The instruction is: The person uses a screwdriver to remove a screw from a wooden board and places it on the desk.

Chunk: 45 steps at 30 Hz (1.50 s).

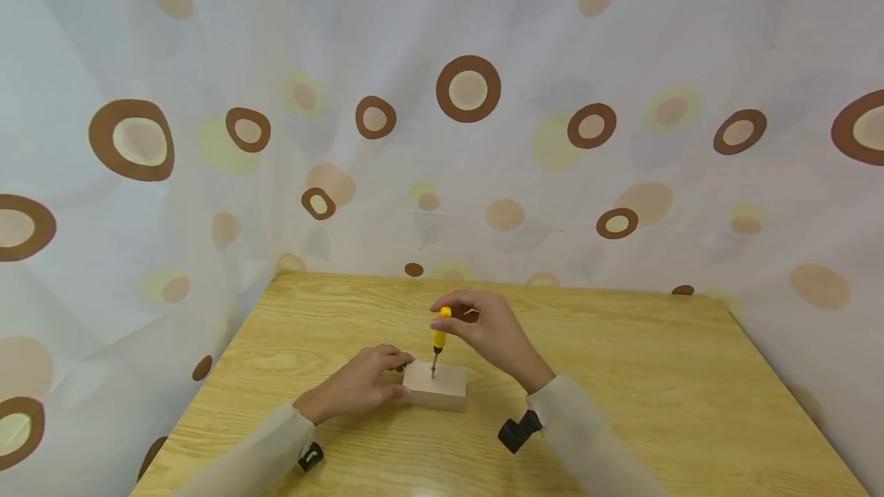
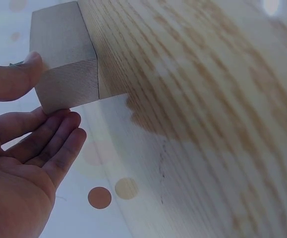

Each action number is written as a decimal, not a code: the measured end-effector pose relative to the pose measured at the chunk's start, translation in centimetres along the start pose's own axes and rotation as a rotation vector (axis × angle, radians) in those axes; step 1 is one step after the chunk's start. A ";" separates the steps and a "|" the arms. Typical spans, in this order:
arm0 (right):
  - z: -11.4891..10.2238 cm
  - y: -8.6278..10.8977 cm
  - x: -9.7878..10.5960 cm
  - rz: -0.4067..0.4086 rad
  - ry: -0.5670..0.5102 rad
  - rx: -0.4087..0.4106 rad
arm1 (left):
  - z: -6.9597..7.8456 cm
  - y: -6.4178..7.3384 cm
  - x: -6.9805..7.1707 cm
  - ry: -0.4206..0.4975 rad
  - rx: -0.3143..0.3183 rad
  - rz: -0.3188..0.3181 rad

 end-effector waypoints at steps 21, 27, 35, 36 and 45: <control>-0.5 0.1 0.1 -0.003 -0.066 0.040 | -0.2 0.0 -0.1 0.028 0.010 -0.002; -0.5 0.0 -0.2 -0.029 -0.039 0.035 | -0.1 0.0 0.0 0.029 0.014 0.002; -0.5 0.2 1.1 0.101 0.055 0.024 | 0.0 0.0 0.0 0.025 0.003 0.000; -0.7 0.1 1.1 0.096 0.058 0.039 | 0.0 0.0 0.0 0.024 0.004 0.000; -0.8 0.1 0.5 0.077 0.030 0.048 | 0.1 0.0 0.0 0.008 0.009 -0.002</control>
Point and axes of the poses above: each hand's wrist, its own y-axis away from the middle knuckle, its own x-axis out of the back of the hand, z = x × y, the point moved 10 cm from there along -y, towards the middle knuckle, and after that the axes turned 11 degrees about y, right-handed, at the moved point
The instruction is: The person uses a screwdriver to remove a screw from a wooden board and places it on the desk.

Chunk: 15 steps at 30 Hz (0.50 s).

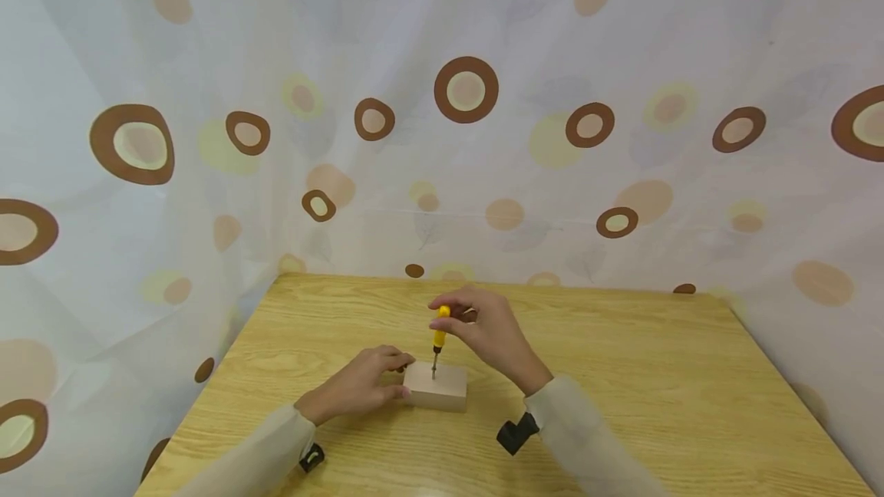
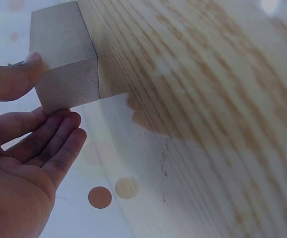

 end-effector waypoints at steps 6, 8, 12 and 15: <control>-0.1 0.1 0.2 -0.001 0.002 0.003 | 0.0 0.1 0.0 0.004 0.002 -0.001; -0.3 0.0 0.1 -0.030 -0.008 0.011 | -0.1 0.1 0.0 0.008 0.008 0.000; -0.2 0.0 0.0 -0.034 -0.002 -0.010 | -0.1 0.1 0.0 0.004 0.002 0.003; -0.1 0.1 0.4 0.006 0.011 -0.026 | -0.1 0.1 0.0 0.005 -0.006 0.003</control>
Point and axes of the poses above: each hand's wrist, its own y-axis away from the middle knuckle, its own x-axis out of the back of the hand, z = x × y, the point moved 10 cm from there along -y, towards the middle knuckle, and after that the axes turned 11 degrees about y, right-handed, at the moved point
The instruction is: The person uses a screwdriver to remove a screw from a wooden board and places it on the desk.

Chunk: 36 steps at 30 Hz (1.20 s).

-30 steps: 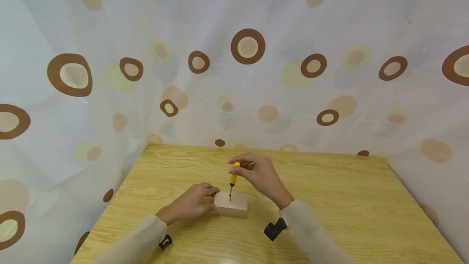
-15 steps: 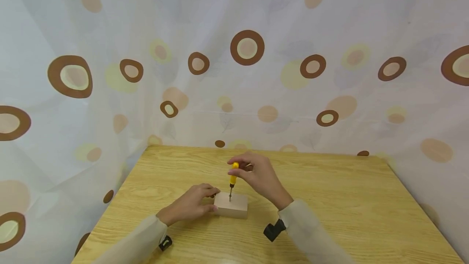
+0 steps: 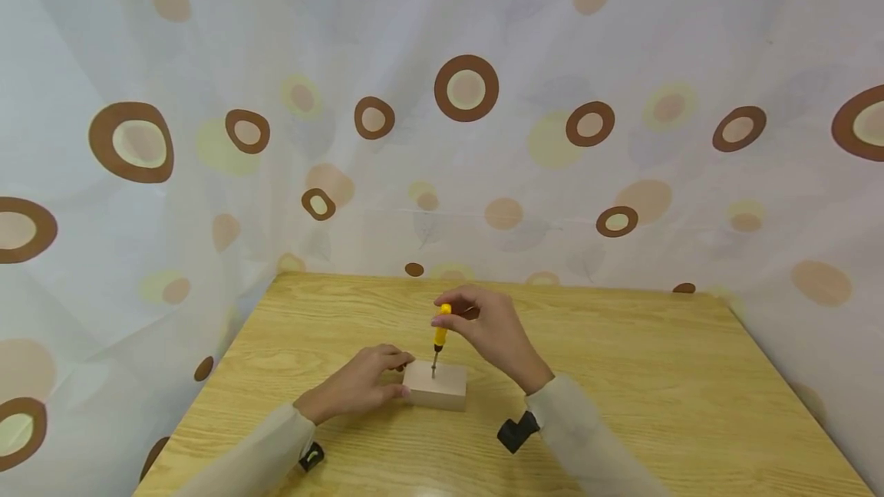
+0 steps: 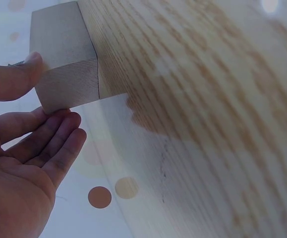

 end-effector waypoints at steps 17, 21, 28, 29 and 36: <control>-0.5 0.1 -0.2 0.002 0.015 0.055 | 0.0 -0.1 0.0 -0.001 0.005 0.006; -0.5 -0.1 -0.4 -0.051 -0.005 0.070 | 0.0 0.0 0.0 -0.004 0.007 0.007; 0.0 -0.1 -0.2 -0.034 -0.013 0.026 | 0.2 0.0 0.1 -0.012 -0.004 0.008; 0.0 0.0 -0.1 -0.022 -0.016 0.023 | 0.2 0.0 0.1 -0.009 -0.001 0.009; -0.1 0.0 -0.3 -0.021 -0.012 0.051 | 0.3 0.0 0.0 -0.011 -0.002 0.012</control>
Point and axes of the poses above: each hand's wrist, its own y-axis away from the middle knuckle, its own x-axis out of the back of the hand, z = x × y, the point moved 10 cm from there along -y, towards the middle knuckle, and after that the axes turned 11 degrees about y, right-handed, at the moved point
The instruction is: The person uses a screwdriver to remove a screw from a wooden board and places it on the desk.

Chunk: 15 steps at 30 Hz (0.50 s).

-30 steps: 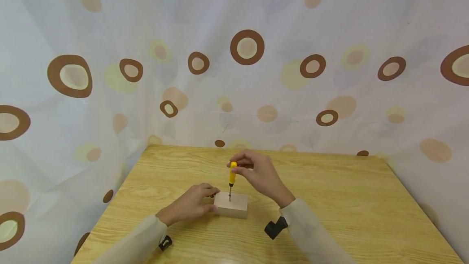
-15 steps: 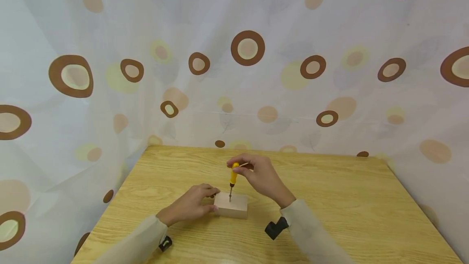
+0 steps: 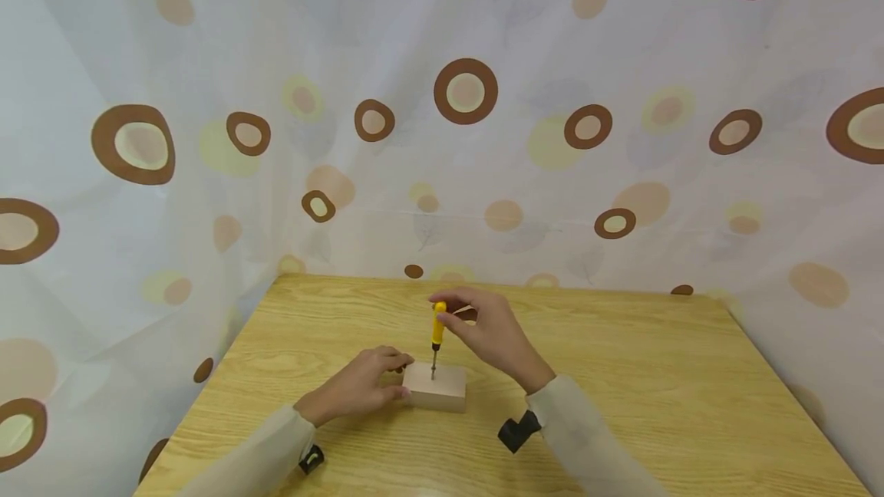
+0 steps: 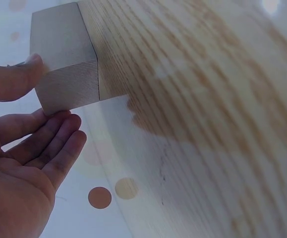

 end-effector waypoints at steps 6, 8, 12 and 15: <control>0.1 0.2 -0.1 0.014 -0.007 -0.018 | -0.1 0.1 0.0 -0.007 -0.001 0.001; -0.1 0.1 -0.3 -0.003 -0.005 0.003 | -0.1 0.1 0.0 -0.007 0.000 0.000; -0.4 0.0 -0.7 -0.047 -0.001 0.023 | 0.1 0.1 0.0 -0.012 -0.003 0.000; -0.1 0.2 -0.7 -0.034 0.022 0.011 | 0.2 0.1 0.0 -0.020 -0.008 -0.001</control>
Point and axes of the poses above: each hand's wrist, its own y-axis away from the middle knuckle, its own x-axis out of the back of the hand, z = x × y, the point moved 10 cm from there along -y, towards the middle knuckle, and after that the axes turned 11 degrees about y, right-handed, at the moved point
